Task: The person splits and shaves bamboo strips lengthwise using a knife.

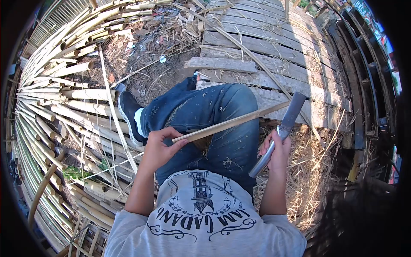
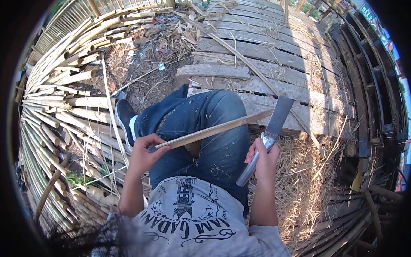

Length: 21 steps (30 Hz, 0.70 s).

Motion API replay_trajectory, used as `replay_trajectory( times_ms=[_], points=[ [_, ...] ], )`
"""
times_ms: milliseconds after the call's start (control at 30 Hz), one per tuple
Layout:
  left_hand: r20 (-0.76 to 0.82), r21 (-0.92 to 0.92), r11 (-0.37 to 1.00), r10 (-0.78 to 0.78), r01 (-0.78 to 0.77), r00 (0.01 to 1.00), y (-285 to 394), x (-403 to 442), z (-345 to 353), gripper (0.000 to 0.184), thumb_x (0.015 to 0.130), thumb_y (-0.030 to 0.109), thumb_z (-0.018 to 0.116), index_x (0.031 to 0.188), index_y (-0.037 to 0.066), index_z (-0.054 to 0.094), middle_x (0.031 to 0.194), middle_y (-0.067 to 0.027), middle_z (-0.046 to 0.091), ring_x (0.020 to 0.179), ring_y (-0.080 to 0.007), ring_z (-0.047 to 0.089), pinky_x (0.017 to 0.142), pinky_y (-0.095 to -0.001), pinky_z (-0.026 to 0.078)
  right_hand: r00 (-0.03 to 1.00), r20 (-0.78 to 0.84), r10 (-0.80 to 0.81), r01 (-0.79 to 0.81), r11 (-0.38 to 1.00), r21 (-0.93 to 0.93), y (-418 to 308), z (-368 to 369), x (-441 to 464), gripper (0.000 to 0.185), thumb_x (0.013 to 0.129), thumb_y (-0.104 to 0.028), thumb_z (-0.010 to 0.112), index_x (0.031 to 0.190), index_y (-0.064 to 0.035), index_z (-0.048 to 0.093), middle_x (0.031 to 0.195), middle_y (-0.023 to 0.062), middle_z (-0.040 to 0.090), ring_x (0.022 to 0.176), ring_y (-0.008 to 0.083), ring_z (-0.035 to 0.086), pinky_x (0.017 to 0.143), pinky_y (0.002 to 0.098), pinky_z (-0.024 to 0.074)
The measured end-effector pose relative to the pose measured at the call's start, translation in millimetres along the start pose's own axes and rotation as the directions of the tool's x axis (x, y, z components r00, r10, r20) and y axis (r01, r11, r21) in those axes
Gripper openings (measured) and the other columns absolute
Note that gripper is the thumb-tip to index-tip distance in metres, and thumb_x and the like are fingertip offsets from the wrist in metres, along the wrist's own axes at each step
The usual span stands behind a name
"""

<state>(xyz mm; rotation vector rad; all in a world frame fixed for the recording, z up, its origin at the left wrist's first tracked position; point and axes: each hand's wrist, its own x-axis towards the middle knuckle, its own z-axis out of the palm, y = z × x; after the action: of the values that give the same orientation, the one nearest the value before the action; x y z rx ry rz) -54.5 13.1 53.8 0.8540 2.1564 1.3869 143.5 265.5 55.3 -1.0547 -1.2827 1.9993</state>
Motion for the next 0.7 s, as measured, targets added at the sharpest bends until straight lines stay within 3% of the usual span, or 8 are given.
replay_trajectory(
  times_ms=[67, 167, 200, 300, 333, 433, 567, 700],
  points=[
    [0.079, 0.035, 0.998, -0.058, 0.055, 0.995, 1, -10, -12, 0.017, 0.076, 0.011, 0.077, 0.081, -0.002, 0.068, 0.072, -0.0083, 0.069, 0.068, -0.0134, 0.064, 0.064, -0.0272, 0.049, 1.0, 0.007, 0.001, -0.001, 0.991, -0.135, 7, 0, 6, 0.014, 0.09, -0.013, 0.061, 0.088, -0.0027, 0.051, 0.06, 0.0055, 0.053, 0.045, 0.0114, 0.051, 0.042, 0.0252, 0.0428],
    [0.43, 0.228, 0.951, -0.29, 0.207, 0.855, -3, -19, -24, 0.027, 0.075, 0.022, 0.079, 0.078, -0.001, 0.066, 0.072, -0.0094, 0.068, 0.067, -0.0182, 0.066, 0.063, -0.0302, 0.052, 0.999, 0.043, -0.009, 0.017, 0.98, -0.198, 21, 6, 16, 0.014, 0.089, -0.012, 0.063, 0.087, -0.0023, 0.053, 0.061, 0.0039, 0.054, 0.046, 0.0097, 0.051, 0.042, 0.0239, 0.0422],
    [0.432, 0.24, 0.947, -0.302, 0.214, 0.85, -5, -18, -22, 0.027, 0.075, 0.022, 0.079, 0.078, -0.001, 0.066, 0.072, -0.0094, 0.068, 0.067, -0.0182, 0.066, 0.063, -0.0302, 0.052, 0.997, 0.078, -0.006, 0.024, 0.972, -0.235, 23, 10, 18, 0.014, 0.089, -0.012, 0.064, 0.087, -0.0022, 0.054, 0.061, 0.003, 0.054, 0.046, 0.0088, 0.051, 0.042, 0.0234, 0.0419],
    [0.751, 0.261, 0.954, -0.297, 0.148, 0.59, -12, -5, -13, 0.028, 0.08, 0.026, 0.076, 0.084, 0.0, 0.067, 0.075, -0.0088, 0.069, 0.07, -0.015, 0.067, 0.065, -0.0277, 0.052, 0.992, 0.124, 0.011, 0.024, 0.959, -0.283, 28, 16, 23, 0.014, 0.088, -0.012, 0.065, 0.087, -0.0019, 0.055, 0.061, 0.0018, 0.055, 0.047, 0.0073, 0.051, 0.042, 0.0224, 0.0411],
    [0.752, 0.271, 0.95, -0.31, 0.156, 0.582, -16, 0, -8, 0.028, 0.08, 0.026, 0.076, 0.084, 0.0, 0.067, 0.075, -0.0088, 0.069, 0.07, -0.015, 0.067, 0.065, -0.0277, 0.052, 0.991, 0.13, 0.015, 0.026, 0.952, -0.305, 29, 17, 23, 0.014, 0.088, -0.012, 0.066, 0.087, -0.0018, 0.055, 0.061, 0.0015, 0.055, 0.047, 0.0066, 0.051, 0.042, 0.022, 0.0406],
    [0.926, 0.081, 0.911, -0.219, 0.403, 0.307, -30, 13, 13, 0.035, 0.085, 0.028, 0.072, 0.104, 0.0, 0.062, 0.083, -0.0047, 0.07, 0.08, -0.0099, 0.065, 0.071, -0.0248, 0.049, 0.992, 0.117, 0.042, -0.011, 0.966, -0.258, 31, 12, 25, 0.015, 0.087, -0.013, 0.066, 0.087, -0.0019, 0.056, 0.062, 0.0012, 0.055, 0.047, 0.0062, 0.051, 0.042, 0.0216, 0.0404],
    [0.959, 0.01, 0.886, -0.14, 0.463, 0.248, -32, 20, 39, 0.036, 0.092, 0.031, 0.064, 0.107, -0.001, 0.062, 0.076, -0.0025, 0.067, 0.067, -0.0074, 0.061, 0.063, -0.0234, 0.048, 0.992, 0.104, 0.066, -0.035, 0.959, -0.28, 30, 9, 26, 0.017, 0.087, -0.014, 0.067, 0.086, -0.0018, 0.056, 0.062, 0.0009, 0.055, 0.047, 0.006, 0.051, 0.043, 0.0211, 0.0401],
    [0.962, -0.009, 0.641, -0.204, 0.767, 0.182, -19, 14, 55, 0.033, 0.098, 0.034, 0.054, 0.092, 0.001, 0.056, 0.069, -0.0007, 0.055, 0.062, -0.0102, 0.055, 0.059, -0.025, 0.046, 0.99, 0.124, 0.062, -0.024, 0.958, -0.285, 32, 8, 28, 0.017, 0.087, -0.015, 0.067, 0.087, -0.0016, 0.056, 0.062, 0.0006, 0.055, 0.048, 0.0056, 0.051, 0.043, 0.021, 0.041]
  ],
)
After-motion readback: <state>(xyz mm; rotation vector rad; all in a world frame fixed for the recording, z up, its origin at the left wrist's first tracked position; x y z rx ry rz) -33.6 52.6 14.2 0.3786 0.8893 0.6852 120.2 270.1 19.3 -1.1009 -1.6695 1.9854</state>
